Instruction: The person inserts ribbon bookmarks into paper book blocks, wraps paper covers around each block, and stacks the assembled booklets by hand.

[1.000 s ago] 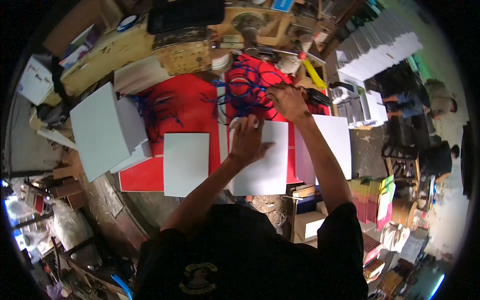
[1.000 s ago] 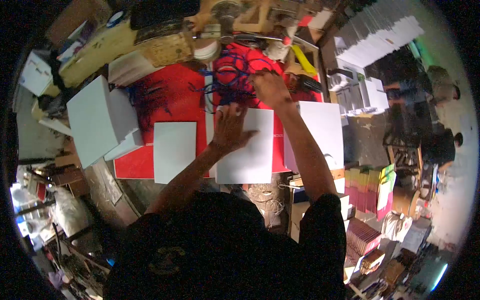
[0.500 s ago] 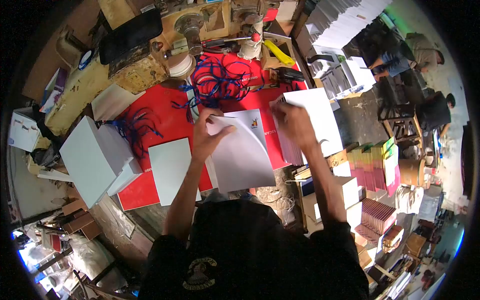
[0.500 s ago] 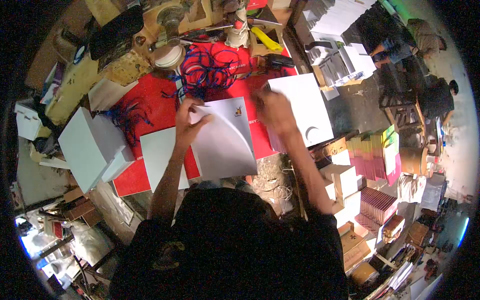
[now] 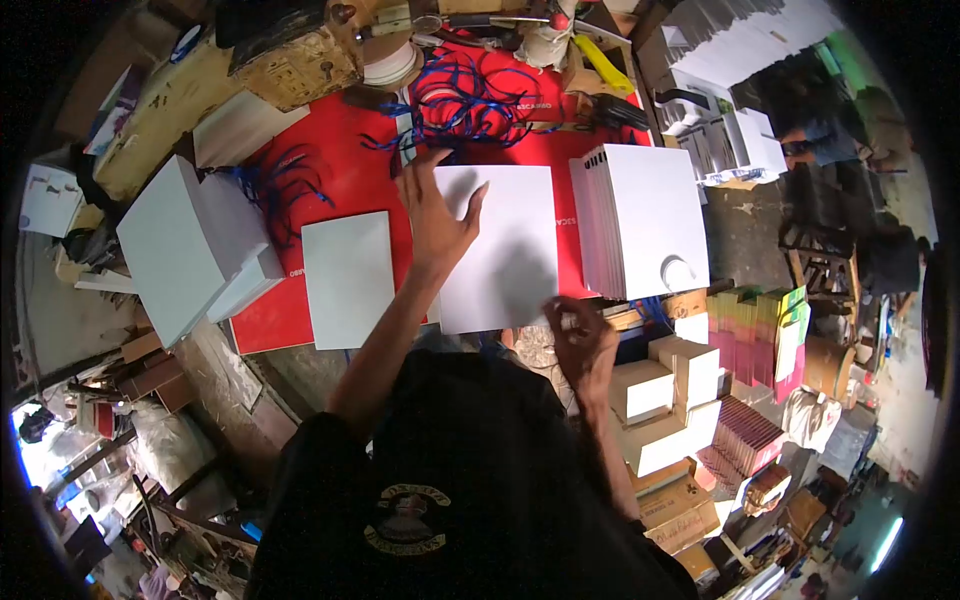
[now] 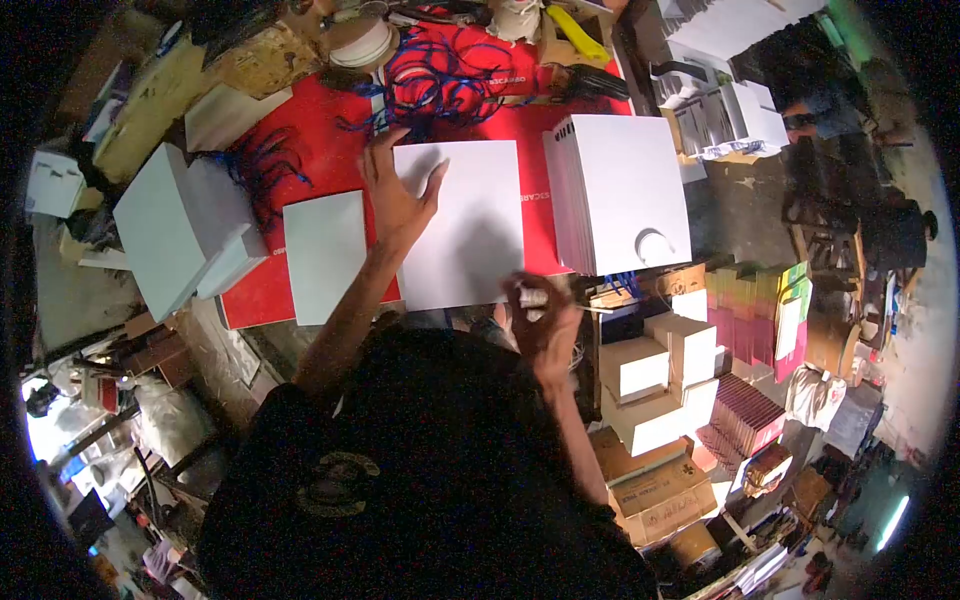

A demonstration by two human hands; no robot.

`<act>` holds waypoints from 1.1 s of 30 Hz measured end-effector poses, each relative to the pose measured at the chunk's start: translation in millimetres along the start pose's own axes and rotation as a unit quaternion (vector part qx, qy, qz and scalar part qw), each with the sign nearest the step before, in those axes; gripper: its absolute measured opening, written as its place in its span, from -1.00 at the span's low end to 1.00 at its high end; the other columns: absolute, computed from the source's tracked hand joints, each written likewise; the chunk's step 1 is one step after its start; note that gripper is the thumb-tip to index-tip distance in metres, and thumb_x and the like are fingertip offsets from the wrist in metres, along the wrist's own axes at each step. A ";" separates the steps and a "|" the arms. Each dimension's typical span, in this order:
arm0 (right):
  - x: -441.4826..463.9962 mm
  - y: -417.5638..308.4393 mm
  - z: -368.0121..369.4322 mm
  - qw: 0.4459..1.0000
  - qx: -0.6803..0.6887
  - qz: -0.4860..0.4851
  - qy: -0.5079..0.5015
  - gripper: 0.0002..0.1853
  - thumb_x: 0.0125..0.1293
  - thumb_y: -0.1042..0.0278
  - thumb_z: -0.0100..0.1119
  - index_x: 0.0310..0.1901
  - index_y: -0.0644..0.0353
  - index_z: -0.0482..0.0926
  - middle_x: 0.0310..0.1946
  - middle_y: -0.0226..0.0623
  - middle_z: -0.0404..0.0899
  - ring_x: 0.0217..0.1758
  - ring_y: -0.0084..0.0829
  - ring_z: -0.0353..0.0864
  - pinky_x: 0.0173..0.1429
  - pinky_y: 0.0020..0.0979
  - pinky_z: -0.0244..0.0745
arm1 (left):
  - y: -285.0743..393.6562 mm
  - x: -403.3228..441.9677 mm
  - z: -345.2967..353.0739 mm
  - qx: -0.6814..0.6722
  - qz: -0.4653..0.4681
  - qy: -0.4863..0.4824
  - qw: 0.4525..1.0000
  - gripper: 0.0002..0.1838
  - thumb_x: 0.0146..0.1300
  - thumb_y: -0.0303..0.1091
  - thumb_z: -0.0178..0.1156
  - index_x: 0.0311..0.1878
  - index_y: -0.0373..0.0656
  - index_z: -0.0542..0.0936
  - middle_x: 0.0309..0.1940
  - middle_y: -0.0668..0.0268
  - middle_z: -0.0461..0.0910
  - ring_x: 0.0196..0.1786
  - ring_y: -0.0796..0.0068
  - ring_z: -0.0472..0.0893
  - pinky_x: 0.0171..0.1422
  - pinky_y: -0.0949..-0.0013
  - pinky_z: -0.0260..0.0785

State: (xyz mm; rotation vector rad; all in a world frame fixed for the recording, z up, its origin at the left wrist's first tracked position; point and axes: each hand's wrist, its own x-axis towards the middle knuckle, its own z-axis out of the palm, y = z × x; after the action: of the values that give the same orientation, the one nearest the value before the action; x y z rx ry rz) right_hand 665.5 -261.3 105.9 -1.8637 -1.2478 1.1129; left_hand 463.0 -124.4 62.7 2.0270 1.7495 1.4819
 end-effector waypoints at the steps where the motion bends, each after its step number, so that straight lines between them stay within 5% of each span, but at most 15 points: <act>1: 16.9 2.5 0.7 0.990 -0.068 -0.107 0.065 -0.72 0.18 0.50 0.37 -0.04 0.26 0.66 -0.23 -0.10 0.74 -0.14 -0.28 0.72 0.00 -0.27 0.60 | -2.8 -8.0 -3.7 0.055 -0.049 0.021 0.997 -0.33 0.07 -0.18 0.49 0.19 -0.22 0.42 -0.07 0.04 0.53 0.03 -0.02 0.46 0.24 0.00 0.21; 2: 30.5 9.5 3.9 0.960 -0.132 -0.212 0.129 -0.66 0.18 0.53 0.34 0.03 0.26 0.62 -0.19 -0.07 0.73 -0.11 -0.20 0.73 0.02 -0.23 0.60 | -7.2 -23.5 -7.8 0.061 -0.049 0.025 0.997 -0.33 0.07 -0.18 0.49 0.19 -0.22 0.42 -0.07 0.04 0.53 0.03 -0.02 0.46 0.24 0.00 0.21; 5: 33.8 18.2 19.7 0.973 -0.104 -0.196 0.068 -0.56 0.22 0.52 0.31 0.16 0.26 0.54 -0.08 -0.07 0.70 -0.04 -0.15 0.72 0.05 -0.22 0.60 | -8.9 -58.5 -28.7 0.092 -0.172 -0.051 0.979 -0.34 0.13 -0.17 0.46 0.20 -0.24 0.38 -0.05 -0.02 0.51 0.06 0.02 0.49 0.19 0.03 0.28; 7: 23.3 14.3 29.2 0.969 -0.121 -0.210 0.039 -0.56 0.25 0.47 0.32 0.18 0.21 0.54 -0.10 -0.11 0.71 -0.04 -0.25 0.73 0.02 -0.27 0.61 | 1.5 -61.0 -56.7 -0.086 -0.339 -0.183 0.919 -0.46 0.23 -0.23 0.39 0.16 -0.28 0.40 -0.10 0.05 0.55 -0.01 0.17 0.58 0.03 0.17 0.41; 10: 20.3 -6.6 52.2 0.977 -0.076 -0.191 -0.052 -0.64 0.23 0.45 0.33 0.09 0.18 0.61 -0.17 -0.06 0.73 -0.13 -0.21 0.74 -0.01 -0.24 0.62 | -49.6 -93.9 -78.5 -0.210 -0.249 -0.042 0.945 -0.64 0.33 -0.30 0.28 0.01 -0.32 0.40 -0.29 0.13 0.65 -0.29 0.34 0.65 -0.31 0.34 0.42; 12: 57.7 -11.3 68.8 0.950 -0.074 -0.303 -0.029 -0.68 0.17 0.45 0.36 0.00 0.17 0.65 -0.18 -0.07 0.69 -0.15 -0.13 0.70 -0.05 -0.23 0.60 | -72.0 -100.3 -131.5 -0.265 -0.431 -0.075 0.859 -0.72 0.36 -0.36 0.24 0.02 -0.28 0.44 -0.26 0.20 0.67 -0.22 0.49 0.65 -0.25 0.43 0.44; 15: 138.5 -65.0 89.8 0.894 -0.121 -0.431 0.016 -0.71 0.18 0.50 0.28 -0.03 0.12 0.67 -0.22 -0.05 0.66 -0.15 -0.03 0.61 -0.03 -0.14 0.54 | -143.8 -131.2 -177.1 -0.173 -0.485 -0.113 0.850 -0.64 0.33 -0.33 0.29 0.08 -0.29 0.46 -0.30 0.21 0.67 -0.32 0.46 0.65 -0.29 0.43 0.44; 18: 212.9 -88.7 118.4 0.835 -0.198 -0.513 -0.025 -0.74 0.19 0.49 0.29 -0.06 0.13 0.68 -0.12 -0.17 0.69 -0.09 -0.08 0.61 0.05 -0.18 0.53 | -167.9 -144.2 -186.5 -0.128 -0.379 -0.074 0.913 -0.56 0.27 -0.28 0.34 0.12 -0.28 0.48 -0.23 0.05 0.64 -0.19 0.27 0.63 -0.16 0.23 0.45; 20: 244.8 -83.7 128.9 0.817 -0.242 -0.515 -0.092 -0.76 0.21 0.44 0.22 -0.07 0.12 0.67 -0.17 -0.16 0.68 -0.06 -0.06 0.62 0.06 -0.12 0.57 | -109.7 -108.4 -169.6 0.373 -0.275 -0.054 0.885 -0.47 0.20 -0.23 0.37 0.15 -0.30 0.47 -0.07 -0.07 0.58 0.08 0.02 0.51 0.11 0.01 0.36; 21: 256.2 -89.3 128.2 0.813 -0.246 -0.520 -0.089 -0.76 0.21 0.44 0.22 -0.07 0.12 0.67 -0.17 -0.16 0.68 -0.06 -0.06 0.62 0.06 -0.12 0.57 | -93.7 -88.7 -156.7 0.287 -0.300 -0.049 0.909 -0.41 0.17 -0.22 0.37 0.19 -0.31 0.44 0.07 -0.08 0.51 0.30 -0.11 0.30 0.33 -0.08 0.19; 23: 268.6 -98.2 125.6 0.744 -0.324 -0.572 -0.120 -0.85 0.25 0.37 0.18 -0.18 0.15 0.65 -0.22 -0.13 0.67 -0.06 -0.07 0.63 0.05 -0.12 0.57 | -70.4 -63.5 -100.5 0.008 -0.241 0.005 0.971 -0.54 0.22 -0.27 0.33 0.12 -0.30 0.52 0.08 -0.03 0.53 0.18 -0.04 0.45 0.30 0.06 0.30; 25: 266.4 -109.9 123.6 0.726 -0.321 -0.601 -0.093 -0.85 0.24 0.40 0.19 -0.16 0.17 0.62 -0.25 -0.12 0.67 -0.10 -0.07 0.64 0.01 -0.10 0.57 | -33.7 -29.1 -57.5 -0.059 -0.085 -0.130 0.986 -0.55 0.24 -0.28 0.30 0.14 -0.30 0.54 -0.03 0.02 0.53 0.07 0.05 0.53 0.21 0.12 0.38; 27: 259.8 -121.5 121.4 0.710 -0.318 -0.626 -0.057 -0.84 0.23 0.44 0.20 -0.15 0.19 0.58 -0.28 -0.11 0.67 -0.14 -0.07 0.66 -0.04 -0.08 0.57 | -4.2 -2.9 -20.0 0.013 -0.018 -0.202 0.979 -0.36 0.18 -0.20 0.32 0.29 -0.29 0.43 -0.02 0.04 0.46 0.09 0.06 0.45 0.20 0.06 0.31; 30: 249.1 -130.3 113.6 0.799 -0.277 -0.525 -0.100 -0.81 0.26 0.41 0.17 -0.08 0.14 0.55 -0.36 -0.04 0.65 -0.23 0.06 0.66 -0.11 0.01 0.57 | 0.8 9.9 12.4 0.116 -0.007 -0.259 0.959 -0.26 0.20 0.03 0.29 0.28 -0.34 0.41 0.00 0.00 0.45 0.14 0.01 0.41 0.22 -0.03 0.24; 33: 243.9 -123.3 85.8 0.825 -0.324 -0.458 -0.069 -0.71 0.32 0.25 0.12 0.03 0.11 0.48 -0.37 0.12 0.63 -0.25 0.11 0.68 -0.21 0.12 0.57 | -20.3 -7.6 30.7 0.106 0.058 -0.178 0.977 -0.29 0.26 0.19 0.16 0.20 -0.28 0.45 0.03 -0.07 0.44 0.09 -0.06 0.43 0.22 -0.11 0.21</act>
State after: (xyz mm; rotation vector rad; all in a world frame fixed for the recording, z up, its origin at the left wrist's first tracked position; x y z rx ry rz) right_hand 586.7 14.0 98.3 -1.2323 -2.4518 0.2822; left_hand 470.4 -108.1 29.7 2.3550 1.7226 0.9078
